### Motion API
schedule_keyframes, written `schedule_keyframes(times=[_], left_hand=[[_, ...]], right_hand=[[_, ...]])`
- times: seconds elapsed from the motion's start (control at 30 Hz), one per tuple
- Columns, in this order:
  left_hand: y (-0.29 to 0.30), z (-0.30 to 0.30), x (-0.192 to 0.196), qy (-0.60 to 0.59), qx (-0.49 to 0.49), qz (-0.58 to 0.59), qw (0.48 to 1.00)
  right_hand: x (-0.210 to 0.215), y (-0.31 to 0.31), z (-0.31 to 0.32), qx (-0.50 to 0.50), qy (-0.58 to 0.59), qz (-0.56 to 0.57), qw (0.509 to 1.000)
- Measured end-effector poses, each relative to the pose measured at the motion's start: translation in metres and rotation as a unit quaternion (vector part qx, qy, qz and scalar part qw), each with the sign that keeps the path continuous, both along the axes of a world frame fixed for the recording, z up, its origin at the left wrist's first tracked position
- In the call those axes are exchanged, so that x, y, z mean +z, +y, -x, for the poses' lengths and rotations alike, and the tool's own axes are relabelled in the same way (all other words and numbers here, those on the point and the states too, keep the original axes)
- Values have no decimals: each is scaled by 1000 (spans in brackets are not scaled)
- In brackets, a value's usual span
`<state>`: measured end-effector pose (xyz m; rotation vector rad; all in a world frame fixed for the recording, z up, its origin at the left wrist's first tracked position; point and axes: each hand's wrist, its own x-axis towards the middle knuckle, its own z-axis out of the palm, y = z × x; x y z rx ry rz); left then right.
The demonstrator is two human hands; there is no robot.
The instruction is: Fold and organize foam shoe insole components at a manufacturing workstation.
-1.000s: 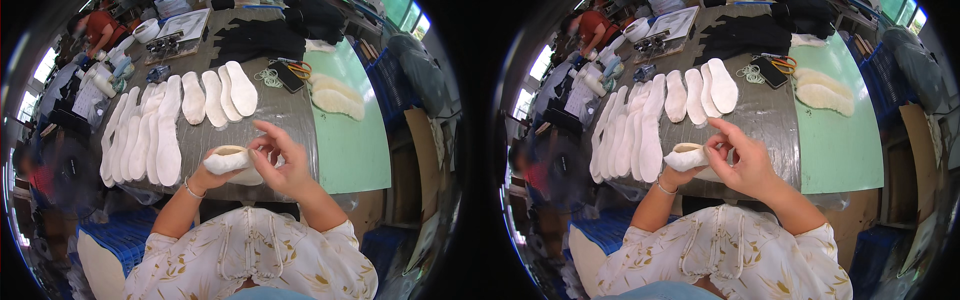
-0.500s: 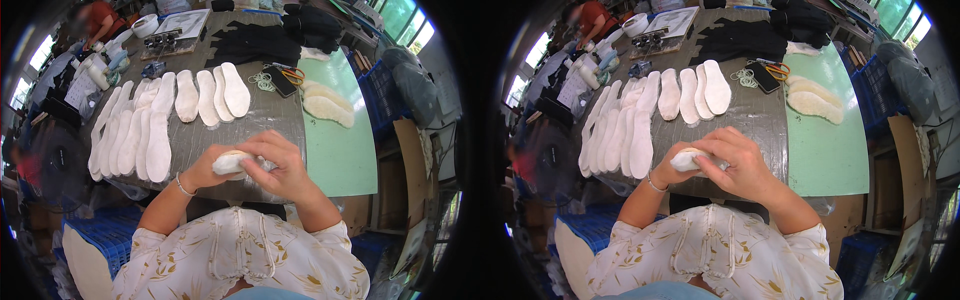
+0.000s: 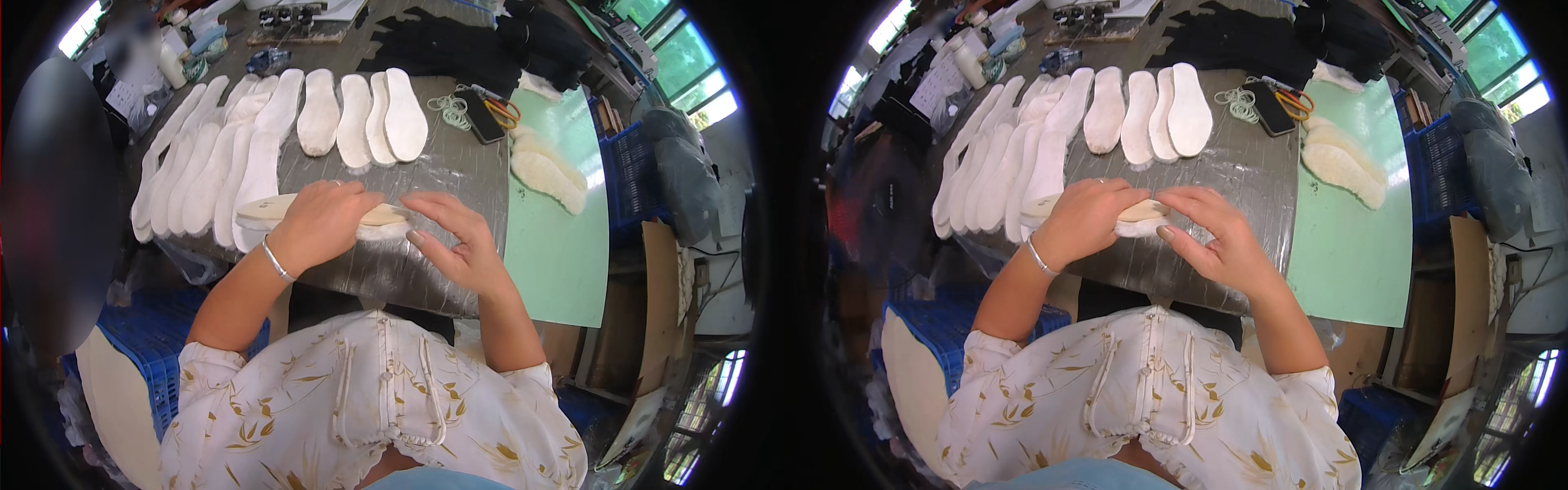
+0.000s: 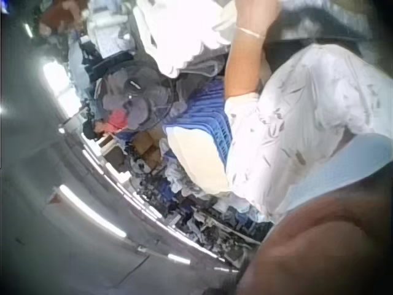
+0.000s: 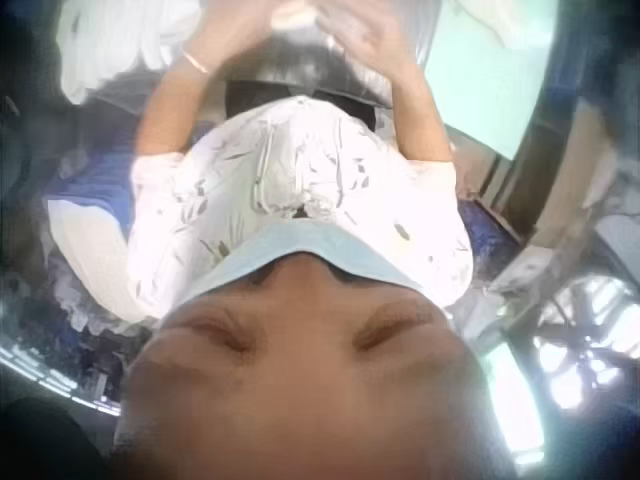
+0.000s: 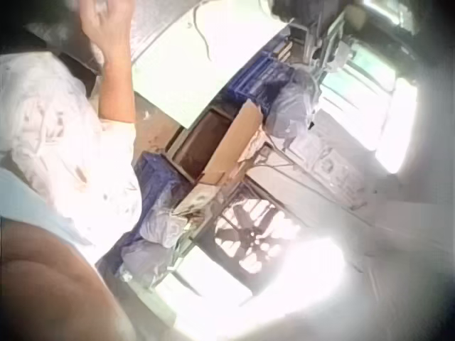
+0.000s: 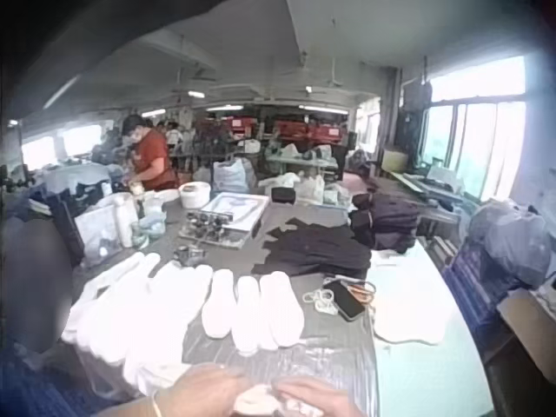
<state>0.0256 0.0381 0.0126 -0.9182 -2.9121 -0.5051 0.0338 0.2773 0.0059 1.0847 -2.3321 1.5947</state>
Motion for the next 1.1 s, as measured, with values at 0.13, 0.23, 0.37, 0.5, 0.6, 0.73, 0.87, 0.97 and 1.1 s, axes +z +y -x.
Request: schedule_keyframes(times=[0.13, 0.23, 0.37, 0.5, 0.6, 0.73, 0.87, 0.97, 1.1], left_hand=[[-2, 6, -31, -70, -29, 64, 995], [3, 10, -45, -134, -25, 108, 985], [9, 16, -57, -186, -32, 136, 973], [5, 19, -63, -215, -48, 107, 970], [-15, 11, -72, -178, -14, -43, 983], [-24, 1, -76, -162, -10, -94, 982], [-30, -6, -81, -127, -16, -110, 986], [-30, -8, -86, -108, -14, -115, 987], [-29, -10, -88, -94, -8, -112, 989]], right_hand=[[-30, -14, 0, -39, -6, -32, 999], [-51, -16, 0, -42, -7, -54, 998], [-71, -17, 0, -47, -5, -50, 998], [-87, -5, -1, -89, 0, -68, 994], [-96, 11, 0, -101, -33, -88, 990], [-103, 20, 0, -83, -43, -111, 989], [-109, 26, -1, -76, -76, -115, 988], [-103, 19, 0, -78, -98, -106, 986], [-98, 0, 4, -74, -18, -147, 986]])
